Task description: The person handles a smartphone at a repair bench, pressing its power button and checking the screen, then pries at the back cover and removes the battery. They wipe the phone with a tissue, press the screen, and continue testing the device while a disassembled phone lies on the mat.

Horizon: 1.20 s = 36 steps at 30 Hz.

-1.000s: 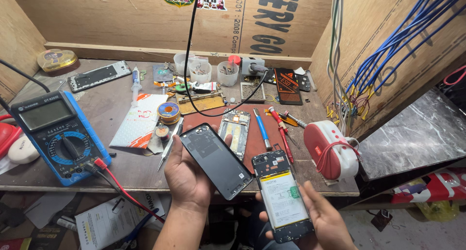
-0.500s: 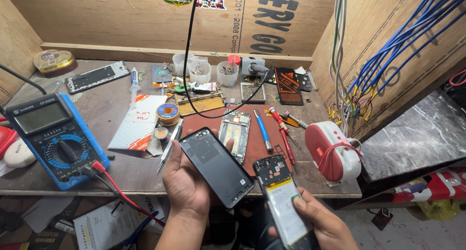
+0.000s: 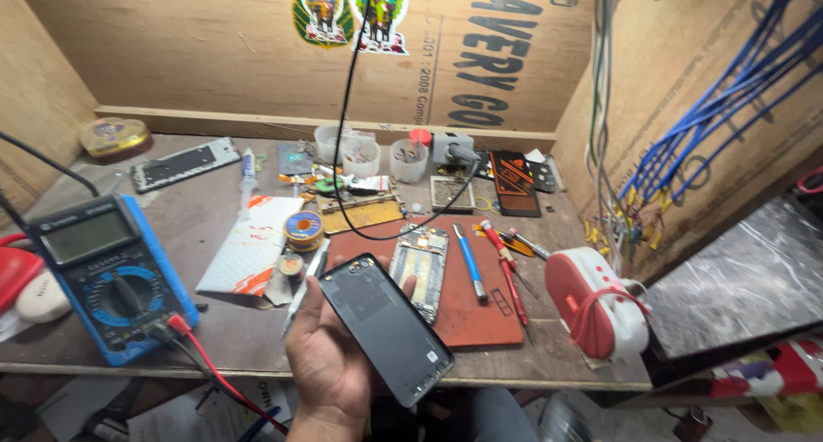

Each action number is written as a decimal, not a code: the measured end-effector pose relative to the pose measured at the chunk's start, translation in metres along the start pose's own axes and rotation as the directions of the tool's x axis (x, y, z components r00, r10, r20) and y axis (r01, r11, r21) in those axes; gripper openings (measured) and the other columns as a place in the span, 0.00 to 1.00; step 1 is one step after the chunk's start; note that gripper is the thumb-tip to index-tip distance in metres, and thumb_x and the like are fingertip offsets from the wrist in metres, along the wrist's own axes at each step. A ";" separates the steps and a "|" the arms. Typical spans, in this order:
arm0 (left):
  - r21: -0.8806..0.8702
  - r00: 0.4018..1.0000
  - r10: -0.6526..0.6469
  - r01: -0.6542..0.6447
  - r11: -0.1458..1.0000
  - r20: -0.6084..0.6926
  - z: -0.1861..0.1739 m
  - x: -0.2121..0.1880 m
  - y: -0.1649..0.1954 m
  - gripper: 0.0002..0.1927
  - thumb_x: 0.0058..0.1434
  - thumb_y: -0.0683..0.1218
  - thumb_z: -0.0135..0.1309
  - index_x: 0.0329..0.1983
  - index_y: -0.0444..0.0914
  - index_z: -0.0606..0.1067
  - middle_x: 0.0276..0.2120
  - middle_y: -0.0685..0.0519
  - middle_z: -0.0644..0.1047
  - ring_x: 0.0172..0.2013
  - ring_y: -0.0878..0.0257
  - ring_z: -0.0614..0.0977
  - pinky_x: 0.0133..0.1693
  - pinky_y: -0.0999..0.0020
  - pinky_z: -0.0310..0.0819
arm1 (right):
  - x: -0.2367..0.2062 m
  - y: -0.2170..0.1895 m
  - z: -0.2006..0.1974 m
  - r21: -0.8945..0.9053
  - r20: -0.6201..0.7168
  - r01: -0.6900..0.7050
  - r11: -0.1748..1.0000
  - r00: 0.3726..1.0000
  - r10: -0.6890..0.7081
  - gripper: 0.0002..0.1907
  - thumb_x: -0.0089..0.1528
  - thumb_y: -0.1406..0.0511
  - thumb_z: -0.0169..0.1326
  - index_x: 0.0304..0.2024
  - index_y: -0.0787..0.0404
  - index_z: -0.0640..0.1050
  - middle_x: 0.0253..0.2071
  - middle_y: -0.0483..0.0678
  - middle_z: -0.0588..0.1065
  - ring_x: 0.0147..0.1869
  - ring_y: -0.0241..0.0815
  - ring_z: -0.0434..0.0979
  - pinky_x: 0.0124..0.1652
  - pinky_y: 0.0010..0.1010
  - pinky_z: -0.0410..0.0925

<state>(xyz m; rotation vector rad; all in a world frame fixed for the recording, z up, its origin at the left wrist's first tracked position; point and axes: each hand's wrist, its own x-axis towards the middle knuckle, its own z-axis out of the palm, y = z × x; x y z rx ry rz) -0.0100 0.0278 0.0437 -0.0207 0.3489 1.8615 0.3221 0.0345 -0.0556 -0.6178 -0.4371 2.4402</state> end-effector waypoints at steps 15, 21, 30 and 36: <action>-0.056 0.999 -0.031 0.032 0.998 0.010 0.001 -0.007 -0.005 0.25 0.61 0.59 0.51 0.56 0.40 0.71 0.47 0.37 0.78 0.53 0.42 0.79 0.59 0.29 0.68 | 0.006 -0.004 0.015 0.067 0.281 -0.131 0.989 0.954 0.108 0.37 0.67 0.51 0.47 0.74 0.55 0.52 0.69 0.64 0.57 0.69 0.60 0.63 0.63 0.56 0.60; -0.118 0.988 -0.126 0.136 0.984 0.088 -0.004 -0.012 -0.015 0.22 0.62 0.59 0.51 0.53 0.43 0.72 0.49 0.37 0.78 0.53 0.39 0.78 0.59 0.31 0.67 | -0.001 -0.010 0.030 0.043 0.375 -0.139 0.989 0.920 0.113 0.38 0.68 0.50 0.46 0.75 0.53 0.49 0.73 0.65 0.54 0.74 0.62 0.59 0.67 0.58 0.56; -0.113 0.992 -0.093 0.102 0.988 0.084 -0.011 -0.018 -0.026 0.20 0.65 0.57 0.49 0.54 0.42 0.72 0.49 0.37 0.77 0.55 0.44 0.78 0.60 0.27 0.66 | -0.020 -0.026 0.085 -0.044 0.297 0.111 0.993 0.950 -0.093 0.43 0.70 0.47 0.47 0.76 0.63 0.47 0.72 0.73 0.55 0.71 0.64 0.66 0.64 0.62 0.62; -0.106 0.992 -0.090 0.100 0.989 0.090 -0.011 -0.021 -0.028 0.20 0.65 0.58 0.49 0.54 0.43 0.72 0.48 0.36 0.77 0.54 0.44 0.79 0.61 0.29 0.66 | 0.018 -0.015 0.109 -0.215 0.461 0.301 0.929 0.870 -0.175 0.37 0.68 0.60 0.56 0.76 0.60 0.57 0.65 0.57 0.68 0.50 0.42 0.72 0.36 0.27 0.67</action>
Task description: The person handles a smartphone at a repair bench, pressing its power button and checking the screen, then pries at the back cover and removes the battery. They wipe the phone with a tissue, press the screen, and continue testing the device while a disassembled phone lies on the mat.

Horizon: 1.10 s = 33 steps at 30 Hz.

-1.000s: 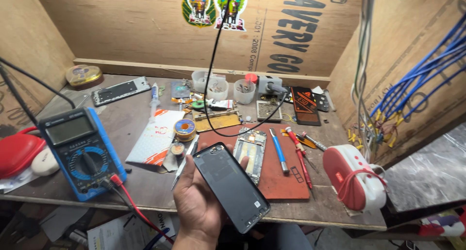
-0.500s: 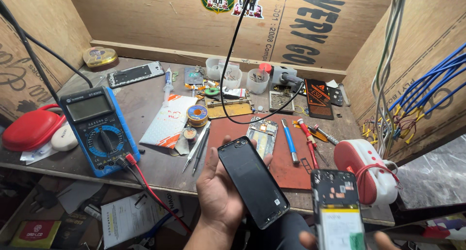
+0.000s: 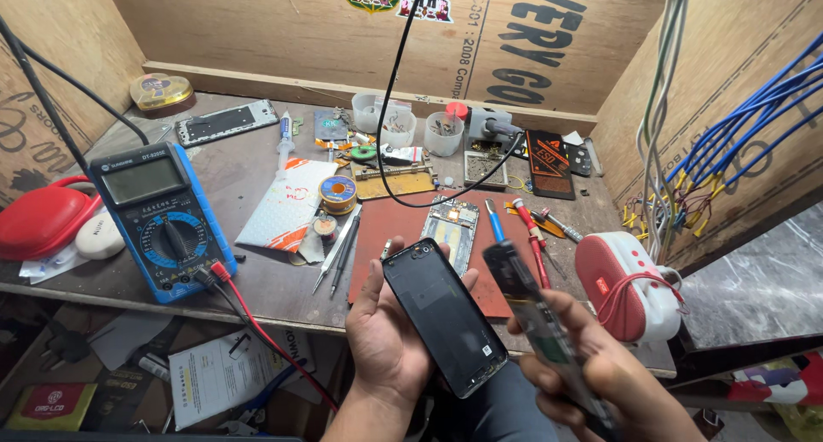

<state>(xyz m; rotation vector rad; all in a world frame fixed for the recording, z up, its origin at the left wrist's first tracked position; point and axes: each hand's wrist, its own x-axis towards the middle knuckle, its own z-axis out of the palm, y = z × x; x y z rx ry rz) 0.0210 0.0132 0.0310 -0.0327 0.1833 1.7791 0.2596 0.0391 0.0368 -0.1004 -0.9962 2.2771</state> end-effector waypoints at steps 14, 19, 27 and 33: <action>0.055 0.999 0.035 -0.037 0.998 0.035 -0.008 -0.002 0.001 0.23 0.66 0.57 0.46 0.61 0.43 0.70 0.54 0.44 0.78 0.56 0.49 0.78 0.58 0.48 0.70 | 0.047 0.007 0.039 -0.731 -0.470 -0.258 0.631 0.861 -0.193 0.25 0.67 0.74 0.54 0.66 0.61 0.67 0.46 0.63 0.78 0.38 0.43 0.73 0.36 0.32 0.65; 0.046 0.998 0.037 -0.040 0.998 0.056 -0.009 -0.003 0.000 0.23 0.67 0.57 0.46 0.61 0.43 0.70 0.54 0.46 0.78 0.56 0.50 0.78 0.58 0.49 0.70 | 0.056 0.018 0.045 -0.820 -0.378 -0.158 0.550 0.871 -0.313 0.23 0.60 0.76 0.54 0.58 0.64 0.69 0.52 0.51 0.75 0.48 0.37 0.82 0.47 0.28 0.74; 0.047 0.999 0.044 -0.045 0.998 0.025 -0.008 -0.003 0.001 0.23 0.66 0.57 0.46 0.60 0.43 0.71 0.53 0.46 0.78 0.55 0.50 0.78 0.58 0.48 0.70 | 0.061 0.017 0.054 -0.793 -0.387 -0.153 0.589 0.874 -0.293 0.22 0.59 0.77 0.54 0.56 0.64 0.67 0.56 0.51 0.75 0.49 0.39 0.81 0.48 0.30 0.74; 0.031 0.999 0.036 -0.037 0.999 0.005 -0.009 -0.004 -0.001 0.23 0.67 0.57 0.46 0.59 0.42 0.71 0.53 0.46 0.78 0.55 0.50 0.78 0.58 0.48 0.70 | 0.060 0.021 0.054 -0.789 -0.385 -0.155 0.594 0.879 -0.281 0.22 0.60 0.77 0.54 0.56 0.64 0.68 0.55 0.50 0.74 0.49 0.38 0.80 0.48 0.29 0.73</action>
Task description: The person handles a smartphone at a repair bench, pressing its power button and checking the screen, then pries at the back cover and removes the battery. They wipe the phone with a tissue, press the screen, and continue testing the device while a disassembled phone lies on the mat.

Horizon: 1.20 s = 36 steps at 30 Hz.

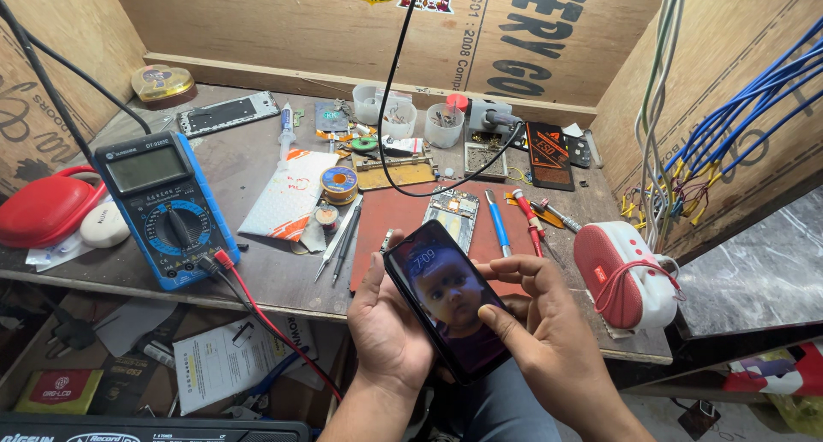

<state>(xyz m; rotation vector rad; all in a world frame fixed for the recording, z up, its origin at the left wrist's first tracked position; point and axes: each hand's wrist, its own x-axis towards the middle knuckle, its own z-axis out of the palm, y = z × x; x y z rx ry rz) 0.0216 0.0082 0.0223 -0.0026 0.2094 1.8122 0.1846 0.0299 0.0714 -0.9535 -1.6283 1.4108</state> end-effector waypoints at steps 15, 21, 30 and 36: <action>0.044 0.998 -0.025 0.023 0.999 0.057 0.002 -0.001 -0.002 0.26 0.66 0.61 0.45 0.62 0.44 0.68 0.52 0.37 0.77 0.53 0.32 0.79 0.53 0.38 0.75 | 0.003 0.006 0.003 0.008 0.014 -0.101 0.995 0.995 0.101 0.21 0.59 0.74 0.58 0.55 0.63 0.72 0.50 0.49 0.78 0.47 0.38 0.81 0.45 0.29 0.75; 0.096 1.000 -0.006 0.005 0.995 0.020 0.002 -0.002 -0.005 0.26 0.65 0.61 0.44 0.60 0.42 0.69 0.51 0.38 0.78 0.53 0.33 0.80 0.53 0.40 0.76 | 0.006 -0.002 0.000 -0.334 -0.042 0.031 0.942 0.998 -0.048 0.24 0.52 0.69 0.66 0.50 0.60 0.76 0.48 0.46 0.84 0.48 0.35 0.85 0.45 0.28 0.77; 0.126 0.996 0.068 -0.062 0.990 -0.049 0.002 0.000 -0.007 0.23 0.66 0.58 0.44 0.57 0.40 0.71 0.53 0.42 0.79 0.52 0.51 0.81 0.54 0.51 0.76 | 0.009 -0.008 0.000 -0.387 -0.067 0.026 0.922 0.996 -0.057 0.27 0.49 0.67 0.70 0.50 0.62 0.78 0.44 0.46 0.86 0.45 0.34 0.86 0.40 0.28 0.75; 0.125 0.998 0.055 -0.050 0.991 -0.041 0.001 -0.001 -0.012 0.21 0.64 0.59 0.46 0.52 0.41 0.72 0.48 0.40 0.79 0.47 0.51 0.82 0.49 0.52 0.78 | 0.010 -0.012 -0.001 -0.541 -0.089 -0.073 0.838 0.996 0.029 0.32 0.48 0.65 0.70 0.56 0.56 0.78 0.43 0.48 0.86 0.36 0.36 0.87 0.37 0.29 0.77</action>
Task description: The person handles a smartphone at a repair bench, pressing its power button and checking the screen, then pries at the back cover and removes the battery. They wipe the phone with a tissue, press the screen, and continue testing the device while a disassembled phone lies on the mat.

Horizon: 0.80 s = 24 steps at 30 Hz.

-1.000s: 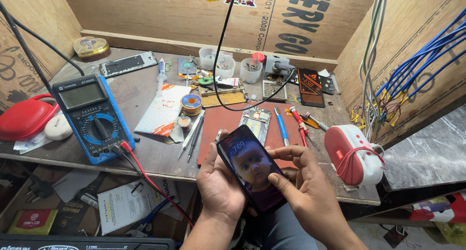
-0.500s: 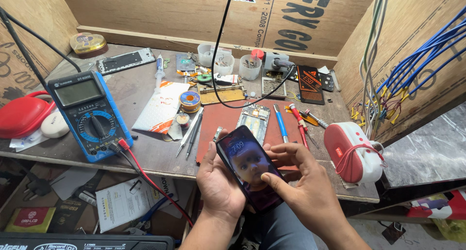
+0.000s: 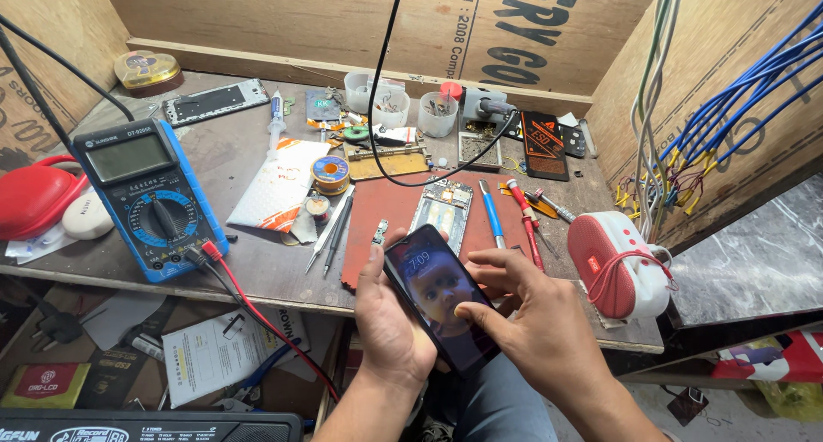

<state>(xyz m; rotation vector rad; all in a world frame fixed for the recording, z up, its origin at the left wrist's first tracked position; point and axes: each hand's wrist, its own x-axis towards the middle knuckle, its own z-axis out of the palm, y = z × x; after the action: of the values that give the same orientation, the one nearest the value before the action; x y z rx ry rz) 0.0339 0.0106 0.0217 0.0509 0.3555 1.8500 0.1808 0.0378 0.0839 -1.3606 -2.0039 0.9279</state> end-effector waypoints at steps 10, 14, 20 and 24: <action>0.228 0.996 0.070 -0.082 0.970 0.059 -0.001 0.001 -0.009 0.24 0.60 0.38 0.57 0.57 0.43 0.65 0.49 0.41 0.78 0.44 0.56 0.81 0.43 0.61 0.79 | -0.011 -0.008 -0.002 -0.332 0.018 0.198 0.922 0.979 -0.204 0.30 0.54 0.59 0.64 0.60 0.42 0.77 0.38 0.48 0.82 0.37 0.48 0.84 0.37 0.40 0.74; 0.252 0.995 0.077 -0.090 0.963 0.060 0.003 0.005 -0.008 0.22 0.60 0.37 0.55 0.56 0.43 0.65 0.51 0.39 0.79 0.46 0.56 0.83 0.44 0.62 0.81 | -0.014 -0.005 -0.003 -0.393 0.026 0.329 0.858 0.937 -0.347 0.26 0.57 0.62 0.62 0.59 0.46 0.77 0.35 0.50 0.81 0.37 0.50 0.82 0.37 0.40 0.73; 0.322 0.987 0.126 -0.153 0.934 0.103 0.003 0.010 -0.006 0.20 0.63 0.35 0.54 0.58 0.38 0.68 0.47 0.39 0.80 0.46 0.55 0.83 0.46 0.62 0.81 | 0.008 0.016 -0.007 -0.014 -0.050 0.174 0.985 0.983 -0.175 0.23 0.57 0.65 0.61 0.57 0.52 0.78 0.42 0.46 0.85 0.39 0.35 0.86 0.38 0.28 0.76; 0.358 0.982 0.098 -0.151 0.921 0.163 0.003 0.013 -0.008 0.19 0.63 0.35 0.54 0.57 0.35 0.69 0.46 0.40 0.81 0.45 0.57 0.84 0.47 0.65 0.81 | 0.039 0.032 -0.007 0.361 0.049 0.006 0.933 0.998 -0.026 0.22 0.60 0.64 0.62 0.57 0.60 0.79 0.39 0.49 0.82 0.38 0.33 0.78 0.38 0.27 0.72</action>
<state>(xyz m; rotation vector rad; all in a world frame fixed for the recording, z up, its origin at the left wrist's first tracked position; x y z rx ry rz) 0.0377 0.0260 0.0203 0.4722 0.6085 1.8697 0.1907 0.0845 0.0656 -1.1221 -1.7666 1.2640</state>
